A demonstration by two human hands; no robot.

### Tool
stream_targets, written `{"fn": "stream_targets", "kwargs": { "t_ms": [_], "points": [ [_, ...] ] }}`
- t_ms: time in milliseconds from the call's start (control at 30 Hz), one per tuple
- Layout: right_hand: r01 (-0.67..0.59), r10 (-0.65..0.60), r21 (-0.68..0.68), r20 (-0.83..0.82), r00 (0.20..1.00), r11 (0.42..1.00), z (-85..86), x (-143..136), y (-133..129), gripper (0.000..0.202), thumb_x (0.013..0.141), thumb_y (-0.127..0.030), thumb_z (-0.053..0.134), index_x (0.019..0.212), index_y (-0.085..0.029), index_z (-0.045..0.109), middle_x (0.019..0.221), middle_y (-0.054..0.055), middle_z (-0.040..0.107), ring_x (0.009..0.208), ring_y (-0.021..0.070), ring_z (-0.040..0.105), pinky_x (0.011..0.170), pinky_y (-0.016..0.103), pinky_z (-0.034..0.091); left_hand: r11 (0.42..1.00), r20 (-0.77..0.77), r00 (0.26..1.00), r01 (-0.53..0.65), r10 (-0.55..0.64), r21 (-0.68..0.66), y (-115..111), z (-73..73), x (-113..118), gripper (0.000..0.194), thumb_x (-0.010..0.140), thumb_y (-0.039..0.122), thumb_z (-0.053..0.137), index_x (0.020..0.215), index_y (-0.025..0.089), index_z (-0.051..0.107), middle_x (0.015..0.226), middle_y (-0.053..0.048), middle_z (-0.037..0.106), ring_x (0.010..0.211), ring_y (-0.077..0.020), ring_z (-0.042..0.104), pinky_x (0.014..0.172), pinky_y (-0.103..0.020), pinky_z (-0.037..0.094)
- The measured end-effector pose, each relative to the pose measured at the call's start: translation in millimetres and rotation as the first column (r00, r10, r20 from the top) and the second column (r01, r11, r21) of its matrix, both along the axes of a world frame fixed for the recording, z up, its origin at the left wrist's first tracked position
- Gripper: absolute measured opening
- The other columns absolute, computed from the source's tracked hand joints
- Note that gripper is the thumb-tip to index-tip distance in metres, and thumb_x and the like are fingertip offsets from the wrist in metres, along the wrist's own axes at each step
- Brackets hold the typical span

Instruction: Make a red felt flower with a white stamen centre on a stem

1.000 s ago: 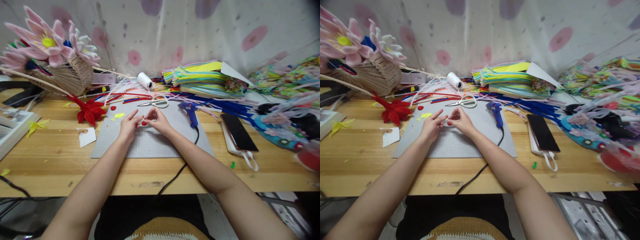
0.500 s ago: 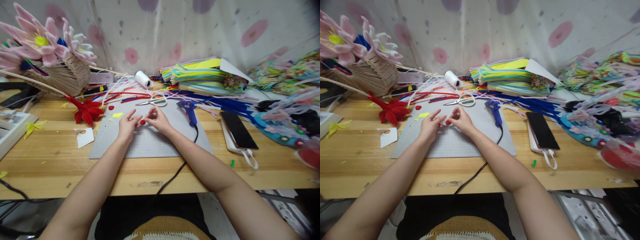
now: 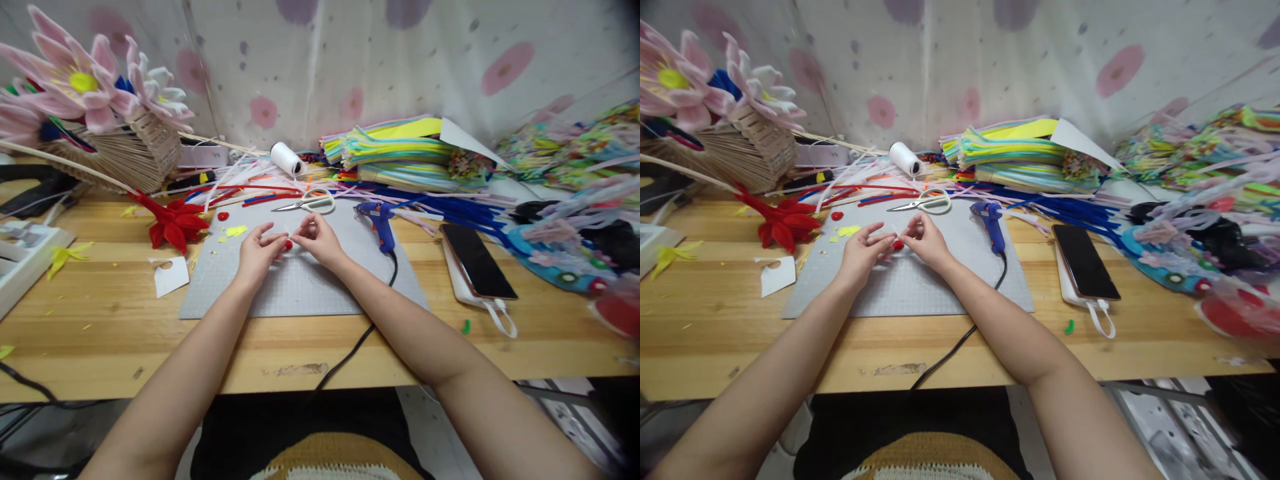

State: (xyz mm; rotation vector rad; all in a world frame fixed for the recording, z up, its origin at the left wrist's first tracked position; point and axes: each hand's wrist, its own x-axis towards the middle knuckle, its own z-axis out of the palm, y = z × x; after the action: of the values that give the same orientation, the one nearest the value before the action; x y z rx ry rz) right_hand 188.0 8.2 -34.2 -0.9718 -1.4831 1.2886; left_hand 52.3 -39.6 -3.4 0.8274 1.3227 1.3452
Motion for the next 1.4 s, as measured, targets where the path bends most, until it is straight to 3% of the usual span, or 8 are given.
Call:
{"fn": "stream_targets", "kwargs": {
  "t_ms": [200,433,600,767,900,1033,1400],
  "points": [
    [-0.012,0.004,-0.082,-0.098,0.995,0.997,0.5,-1.5,0.9,0.052,0.053,-0.043,0.074,0.081,-0.024,0.035,0.07,-0.007,0.06,0.065,0.0102,0.059,0.068,0.027,0.046,0.998,0.073,0.996,-0.058,0.057,0.009,1.0,-3.9,15.2,0.056,0.059,0.022,0.077,0.111,0.014,0.056,0.091,-0.008,0.07,0.06,-0.0104,0.062,0.05,-0.021,0.044],
    [-0.088,0.084,-0.035,-0.095,0.992,0.995,6.2,1.7,-2.0,0.052,0.057,-0.041,0.074,0.088,-0.025,0.035,0.075,-0.005,0.063,0.067,0.0113,0.061,0.066,0.027,0.046,0.985,0.046,0.99,-0.139,0.135,0.106,4.5,-3.0,9.8,0.051,0.058,0.021,0.076,0.102,0.016,0.052,0.074,0.0,0.068,0.054,-0.0096,0.059,0.048,-0.02,0.042],
    [-0.009,0.009,-0.005,-0.083,0.997,1.0,10.7,5.4,1.9,0.053,0.058,-0.039,0.074,0.093,-0.025,0.037,0.077,-0.006,0.063,0.071,0.0112,0.061,0.072,0.028,0.047,0.998,-0.105,0.994,-0.029,0.035,0.059,4.8,-0.5,-1.2,0.052,0.055,0.021,0.078,0.101,0.015,0.054,0.07,-0.001,0.069,0.055,-0.0126,0.062,0.045,-0.02,0.039],
    [-0.012,0.012,-0.001,-0.057,0.998,1.0,7.6,-0.7,1.8,0.05,0.059,-0.036,0.073,0.092,-0.024,0.039,0.068,-0.008,0.06,0.064,0.0106,0.059,0.066,0.026,0.045,0.998,-0.19,0.981,0.058,-0.05,0.035,2.9,1.0,-1.7,0.061,0.056,0.021,0.079,0.112,0.012,0.055,0.065,-0.003,0.07,0.05,-0.0113,0.059,0.043,-0.019,0.035],
    [0.038,-0.044,-0.057,-0.11,0.993,0.998,7.3,0.3,2.0,0.05,0.056,-0.033,0.074,0.089,-0.023,0.038,0.063,-0.009,0.06,0.059,0.009,0.057,0.064,0.025,0.044,0.996,-0.158,0.984,0.084,-0.087,-0.026,0.8,5.3,-2.0,0.063,0.066,0.022,0.073,0.124,0.011,0.05,0.077,-0.007,0.072,0.053,-0.0121,0.06,0.042,-0.019,0.039],
    [0.045,-0.064,-0.12,-0.16,0.985,0.992,7.2,2.9,2.3,0.055,0.052,-0.034,0.077,0.088,-0.023,0.037,0.06,-0.01,0.061,0.056,0.0087,0.055,0.064,0.025,0.043,0.989,-0.123,0.982,0.136,-0.143,-0.06,-1.6,6.5,-4.2,0.06,0.068,0.022,0.072,0.122,0.011,0.05,0.091,-0.012,0.072,0.063,-0.0147,0.065,0.044,-0.019,0.043],
    [0.042,-0.059,-0.12,-0.136,0.989,0.992,2.1,1.7,1.9,0.053,0.053,-0.033,0.076,0.088,-0.024,0.037,0.061,-0.01,0.06,0.055,0.0089,0.055,0.062,0.025,0.042,0.985,-0.12,0.977,0.172,-0.174,-0.026,0.1,1.1,-6.7,0.058,0.061,0.02,0.076,0.112,0.015,0.05,0.075,-0.002,0.069,0.059,-0.0124,0.063,0.044,-0.018,0.045]
  ]
}}
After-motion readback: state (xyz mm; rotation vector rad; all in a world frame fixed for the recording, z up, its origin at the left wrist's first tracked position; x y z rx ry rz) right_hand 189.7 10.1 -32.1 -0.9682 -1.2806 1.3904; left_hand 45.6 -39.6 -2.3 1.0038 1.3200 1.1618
